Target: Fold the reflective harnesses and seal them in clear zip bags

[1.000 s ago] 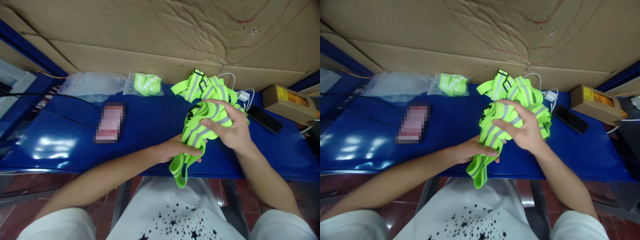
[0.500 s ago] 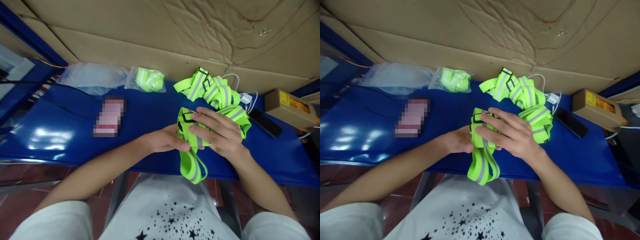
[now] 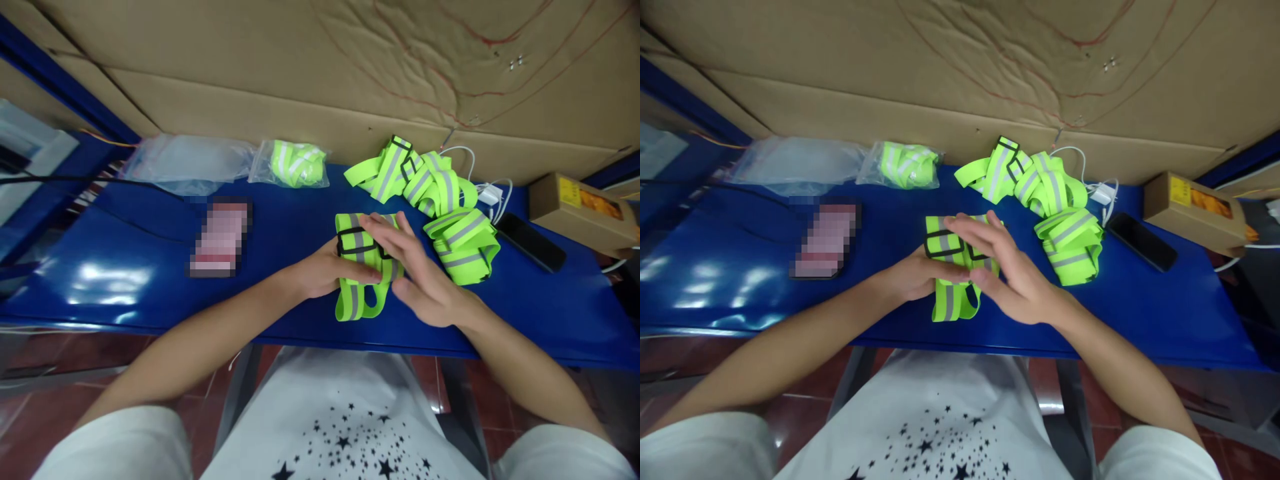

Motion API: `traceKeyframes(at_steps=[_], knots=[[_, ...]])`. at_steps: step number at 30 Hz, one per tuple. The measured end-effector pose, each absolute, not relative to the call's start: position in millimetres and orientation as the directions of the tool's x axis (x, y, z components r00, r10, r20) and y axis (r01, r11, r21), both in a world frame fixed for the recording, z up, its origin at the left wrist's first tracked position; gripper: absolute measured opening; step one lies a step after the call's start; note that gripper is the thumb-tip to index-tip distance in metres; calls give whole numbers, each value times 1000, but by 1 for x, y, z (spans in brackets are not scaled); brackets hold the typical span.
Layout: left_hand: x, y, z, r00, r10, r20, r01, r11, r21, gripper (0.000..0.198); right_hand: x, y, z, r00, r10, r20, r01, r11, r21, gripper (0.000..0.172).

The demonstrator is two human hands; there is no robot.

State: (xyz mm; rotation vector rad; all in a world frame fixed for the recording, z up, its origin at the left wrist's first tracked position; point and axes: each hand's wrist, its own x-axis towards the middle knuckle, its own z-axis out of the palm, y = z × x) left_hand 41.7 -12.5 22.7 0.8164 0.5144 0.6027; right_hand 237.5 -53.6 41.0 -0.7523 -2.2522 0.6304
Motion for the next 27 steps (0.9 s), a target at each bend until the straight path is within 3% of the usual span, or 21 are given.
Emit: traceKeyframes(at_steps=[2,5,9,11,18,22,27], knots=[[46,-16,19,681,699,-217,-301,538,788,52,241,-49,42,-466,719,515,265,669,-694,55],[49,-24,16,681,689,-250,-280,560,780,57,251,-38,44,-334,770,543,288,632,-719,73],[50,-32,18,740,635,-222,-240,558,794,50,264,-32,54,-586,787,193,349,461,-816,72],[50,-32,22,755,621,-210,-237,557,796,51,264,-35,58,-631,761,147,344,445,-827,70],[48,-23,26,730,656,-193,-289,552,782,63,246,-45,46,-522,751,405,339,618,-709,59],[52,-22,19,651,717,-250,-339,569,749,52,244,-43,41,-458,733,504,388,674,-628,48],[57,-24,19,622,740,-255,-428,594,681,37,247,-44,43,-454,728,513,499,685,-531,43]])
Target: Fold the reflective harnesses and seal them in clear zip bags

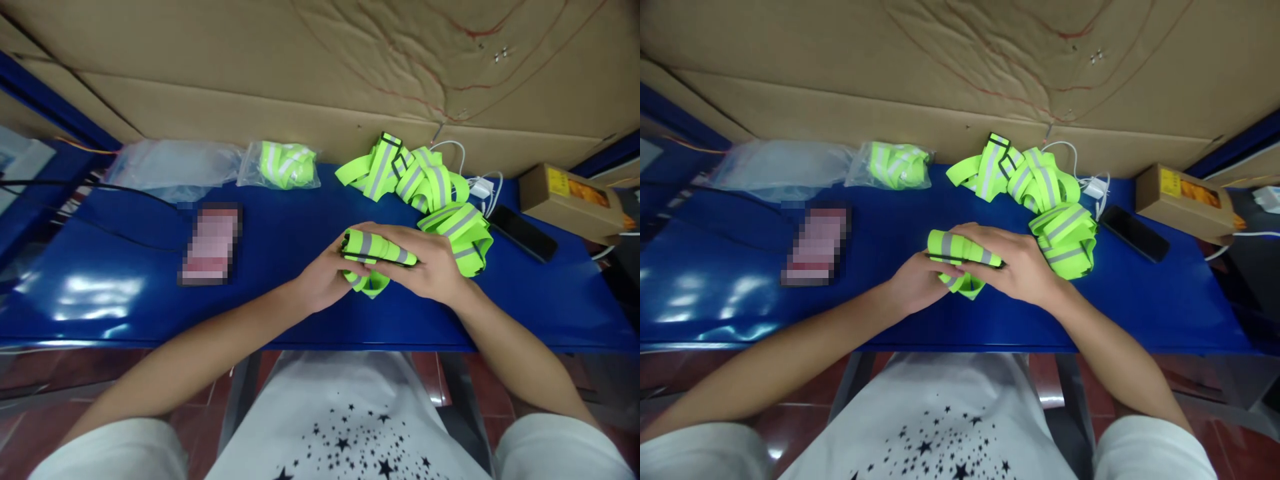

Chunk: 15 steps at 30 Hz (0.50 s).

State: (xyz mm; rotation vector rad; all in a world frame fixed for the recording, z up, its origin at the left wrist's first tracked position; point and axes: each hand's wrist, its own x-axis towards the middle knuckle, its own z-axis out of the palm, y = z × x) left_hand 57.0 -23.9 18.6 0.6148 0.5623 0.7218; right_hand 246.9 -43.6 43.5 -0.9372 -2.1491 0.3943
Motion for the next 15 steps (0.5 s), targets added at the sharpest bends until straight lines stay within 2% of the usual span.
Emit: traceKeyframes(at_steps=[3,9,15], knots=[[55,-24,27,637,740,-216,-498,610,617,30,250,-44,43,-453,693,560,534,715,-452,47],[48,-24,35,633,748,-198,-617,643,454,51,255,-38,34,-505,560,657,502,809,-305,58],[53,-18,21,615,761,-209,-567,610,553,48,249,-36,20,-640,461,614,571,821,-20,51]])
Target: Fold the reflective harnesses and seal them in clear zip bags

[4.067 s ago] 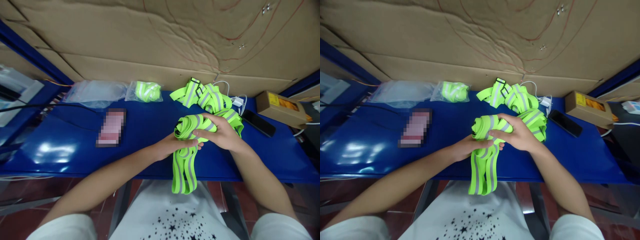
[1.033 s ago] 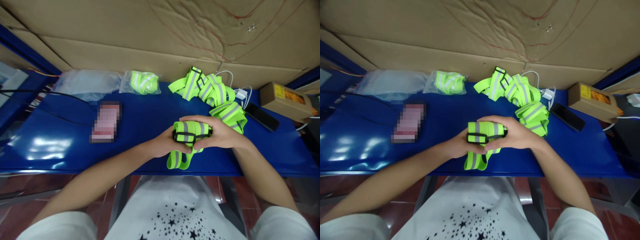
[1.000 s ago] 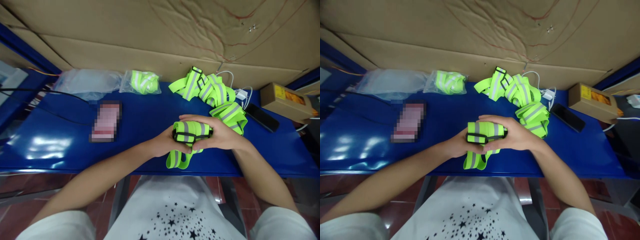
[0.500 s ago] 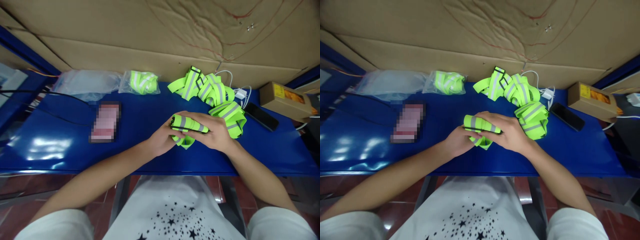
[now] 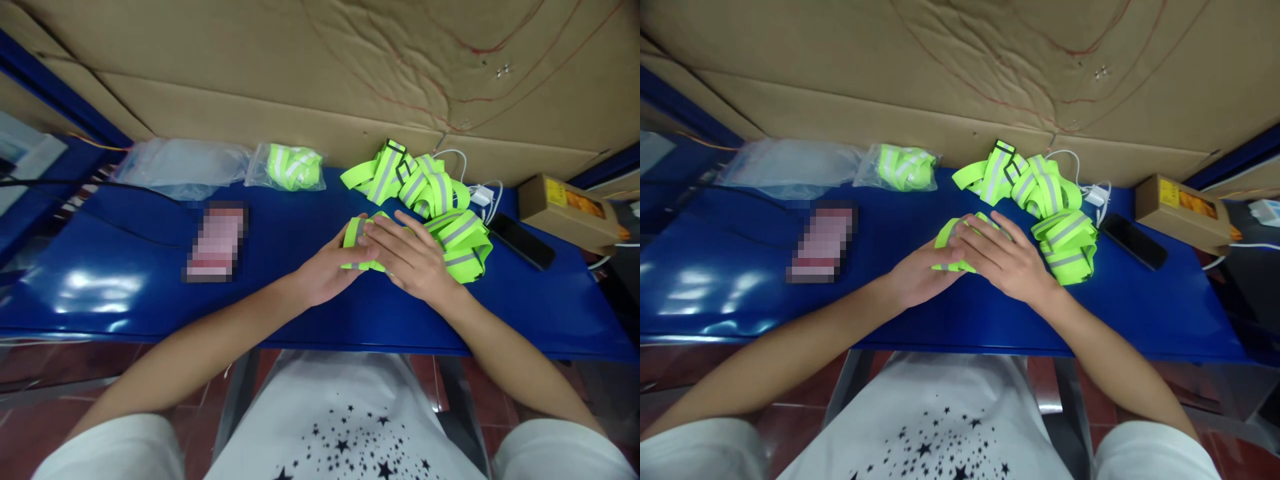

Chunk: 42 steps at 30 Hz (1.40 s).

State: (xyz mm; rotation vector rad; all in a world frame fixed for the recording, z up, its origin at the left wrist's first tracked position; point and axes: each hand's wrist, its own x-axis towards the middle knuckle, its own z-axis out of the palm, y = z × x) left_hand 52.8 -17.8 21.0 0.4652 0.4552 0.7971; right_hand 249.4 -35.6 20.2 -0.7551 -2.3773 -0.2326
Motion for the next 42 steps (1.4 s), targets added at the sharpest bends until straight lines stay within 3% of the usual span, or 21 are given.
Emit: traceKeyframes(at_steps=[2,4,9,13,15,17,19,21,24,27,29,33,39,42], knots=[[53,-15,19,618,762,-194,-541,590,599,42,246,-36,18,-651,490,580,610,792,15,55],[53,-12,18,593,788,-167,-531,538,654,42,242,-37,18,-635,554,538,631,774,-53,61],[53,-11,17,535,817,-215,-462,496,736,44,237,-40,17,-570,659,491,510,752,-418,82],[55,-14,16,500,840,-210,-455,462,761,53,237,-34,8,-197,812,550,431,575,-695,70],[54,-15,18,506,852,-136,-441,391,807,63,236,-30,3,-92,898,430,292,437,-851,73],[52,-16,22,521,854,-1,-411,252,876,67,233,-27,0,-160,955,250,54,261,-964,82],[50,-15,25,534,834,138,-347,68,935,65,230,-27,0,-255,958,135,-152,98,-984,88],[48,-14,28,518,819,246,-267,-118,956,61,229,-29,4,-284,954,98,-250,25,-968,95],[42,-9,30,491,800,345,-137,-321,937,59,231,-33,12,-283,950,131,-238,63,-969,95],[38,-3,27,552,725,411,-93,-437,895,56,234,-36,16,-270,943,196,-95,177,-980,87],[38,-1,21,581,668,465,-139,-482,865,54,236,-37,14,-243,952,186,-30,185,-982,78],[46,-3,1,571,684,454,-190,-427,884,59,237,-33,5,-163,985,51,-77,38,-996,55],[50,-2,-14,511,760,401,-120,-398,909,92,229,-35,16,-46,992,-119,-257,-126,-958,43],[48,-3,-6,527,746,407,-91,-427,900,80,226,-38,26,-54,987,-154,-301,-163,-939,43]])
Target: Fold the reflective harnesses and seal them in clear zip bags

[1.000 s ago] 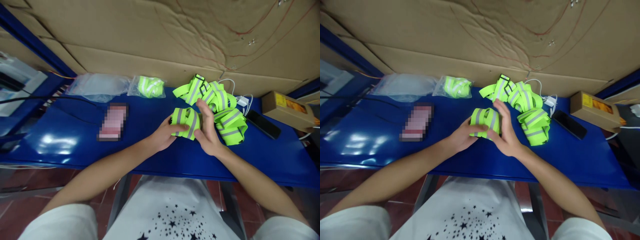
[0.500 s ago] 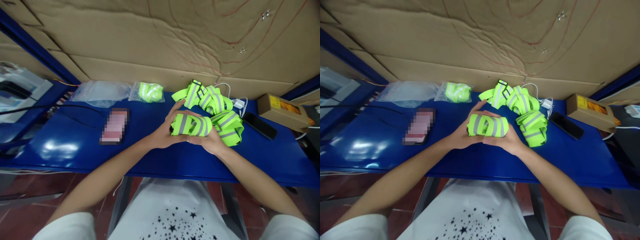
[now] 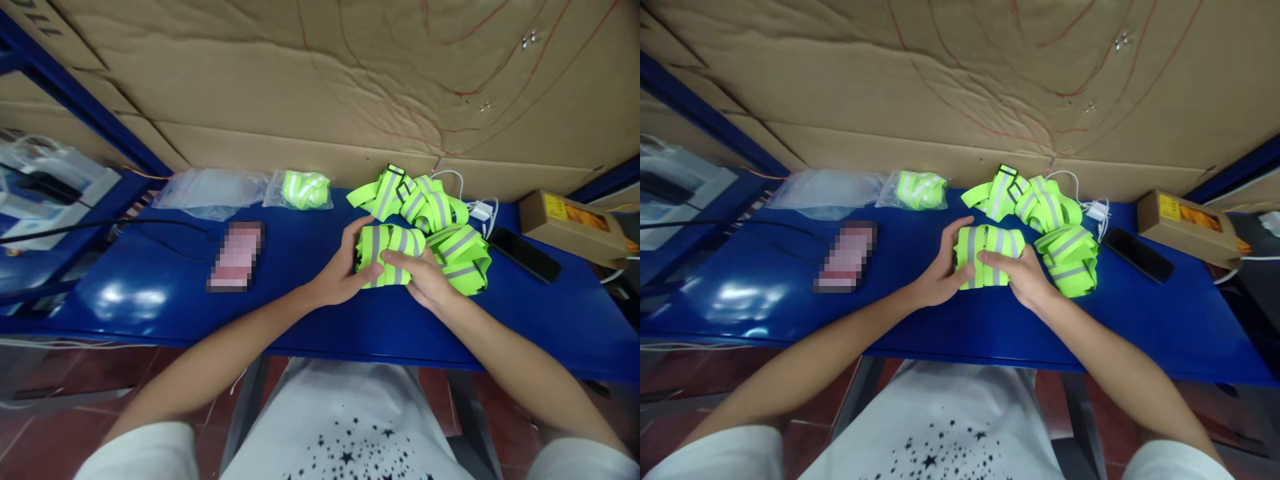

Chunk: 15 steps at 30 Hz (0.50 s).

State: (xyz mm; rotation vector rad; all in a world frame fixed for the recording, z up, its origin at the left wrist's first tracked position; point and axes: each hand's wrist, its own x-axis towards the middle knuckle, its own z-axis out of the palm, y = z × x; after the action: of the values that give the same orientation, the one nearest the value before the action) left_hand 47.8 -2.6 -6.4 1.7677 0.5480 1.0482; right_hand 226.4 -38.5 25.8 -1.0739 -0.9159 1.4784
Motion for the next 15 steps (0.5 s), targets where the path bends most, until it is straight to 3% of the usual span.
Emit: traceKeyframes(at_steps=[5,8,10,12,14,15], knots=[[38,8,12,437,770,465,30,-529,848,50,237,-33,33,86,990,-110,-304,-79,-949,50],[13,35,30,307,805,508,307,-589,748,36,248,-29,32,149,984,-99,-267,-57,-962,52],[-14,60,43,334,812,478,543,-581,607,31,255,-29,27,143,982,-123,-229,-88,-969,50],[-45,87,54,319,891,323,821,-430,376,34,260,-32,21,131,980,-153,-200,-125,-972,49],[-74,109,60,57,978,199,976,-96,195,36,264,-35,15,130,977,-171,-191,-145,-971,49],[-86,119,60,-79,980,183,986,49,162,38,265,-37,12,131,976,-175,-191,-148,-970,50]])
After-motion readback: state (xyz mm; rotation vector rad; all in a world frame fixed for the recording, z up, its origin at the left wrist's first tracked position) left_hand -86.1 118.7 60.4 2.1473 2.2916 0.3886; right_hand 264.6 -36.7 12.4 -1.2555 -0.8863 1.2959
